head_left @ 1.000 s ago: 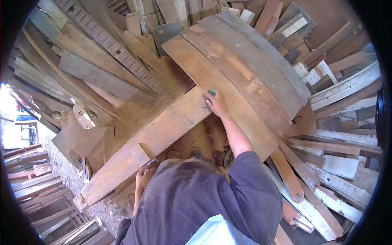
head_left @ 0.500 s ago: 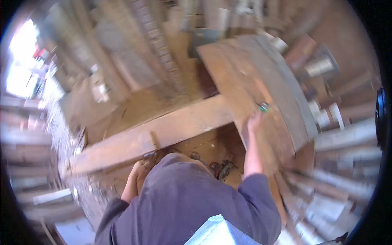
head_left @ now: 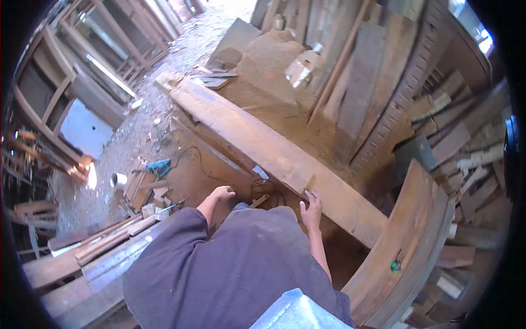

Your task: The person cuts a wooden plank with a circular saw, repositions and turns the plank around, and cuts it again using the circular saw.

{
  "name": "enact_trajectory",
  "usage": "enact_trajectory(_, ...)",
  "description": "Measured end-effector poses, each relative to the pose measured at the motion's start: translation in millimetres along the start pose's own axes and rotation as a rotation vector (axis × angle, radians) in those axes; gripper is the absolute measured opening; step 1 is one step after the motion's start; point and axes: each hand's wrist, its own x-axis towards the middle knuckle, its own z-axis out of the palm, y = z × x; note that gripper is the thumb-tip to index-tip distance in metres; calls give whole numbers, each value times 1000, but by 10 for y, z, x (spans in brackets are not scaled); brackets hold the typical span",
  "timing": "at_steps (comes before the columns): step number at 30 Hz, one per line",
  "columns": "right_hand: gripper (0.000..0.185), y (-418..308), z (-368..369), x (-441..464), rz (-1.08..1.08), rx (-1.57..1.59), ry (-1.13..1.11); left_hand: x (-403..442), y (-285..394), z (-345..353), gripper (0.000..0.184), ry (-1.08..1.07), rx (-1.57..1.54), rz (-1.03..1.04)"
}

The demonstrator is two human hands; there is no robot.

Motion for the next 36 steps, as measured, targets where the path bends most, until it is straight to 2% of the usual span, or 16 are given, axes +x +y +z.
enact_trajectory(10, 46, -540, 562, 380, 10, -263, -52, -365, -2033, 204, 43, 62, -420, -329)
enact_trajectory(11, 46, -675, 671, 459, -1, -313, -54, -332, -2306, 323, 45, 174, -369, -256)
enact_trajectory(14, 47, -983, 1070, 769, -103, -358, -147, -601, -2622, 203, 41, 238, -464, -351)
enact_trajectory(15, 48, -940, 1245, 938, -152, -339, -175, -648, -2769, 317, 44, 406, -557, -384)
enact_trajectory(16, 48, -940, 1372, 1042, -191, -319, -193, -675, -2905, 334, 41, 415, -611, -457)
enact_trajectory(18, 52, -1344, 1501, 1291, -287, -433, -295, -778, -3075, 445, 35, 607, -873, -544)
enact_trajectory(20, 59, -1395, 1725, 1517, -278, -503, -304, -1070, -3070, 370, 29, 711, -1123, -622)
enact_trajectory(21, 59, -1355, 1815, 1628, -289, -517, -310, -1110, -3188, 440, 26, 676, -1232, -630)
enact_trajectory(24, 65, -1366, 2058, 1943, -341, -591, -362, -1189, -3366, 916, 29, 873, -1410, -781)
enact_trajectory(26, 81, -1465, 2169, 2102, 0, -328, -650, -1331, -3342, 1217, 26, 897, -1484, -802)
enact_trajectory(27, 81, -1429, 2239, 2198, -8, -334, -656, -1379, -3286, 1361, 23, 899, -1530, -797)
enact_trajectory(29, 101, -1182, 2454, 2373, -83, -702, -684, -1468, -3181, 1720, 22, 805, -1697, -792)
enact_trajectory(32, 113, -936, 2711, 2547, -142, -683, -637, -1548, -2985, 2125, 29, 529, -1614, -963)
enact_trajectory(33, 93, -782, 2826, 2658, -99, -675, -645, -1604, -2875, 2199, 36, 593, -1551, -901)
enact_trajectory(34, 93, -821, 2858, 2700, -88, -668, -657, -1663, -2762, 2293, 45, 655, -1485, -841)
enact_trajectory(36, 93, -1018, 2941, 2696, -96, -658, -722, -1614, -2720, 2449, 42, 710, -1302, -795)
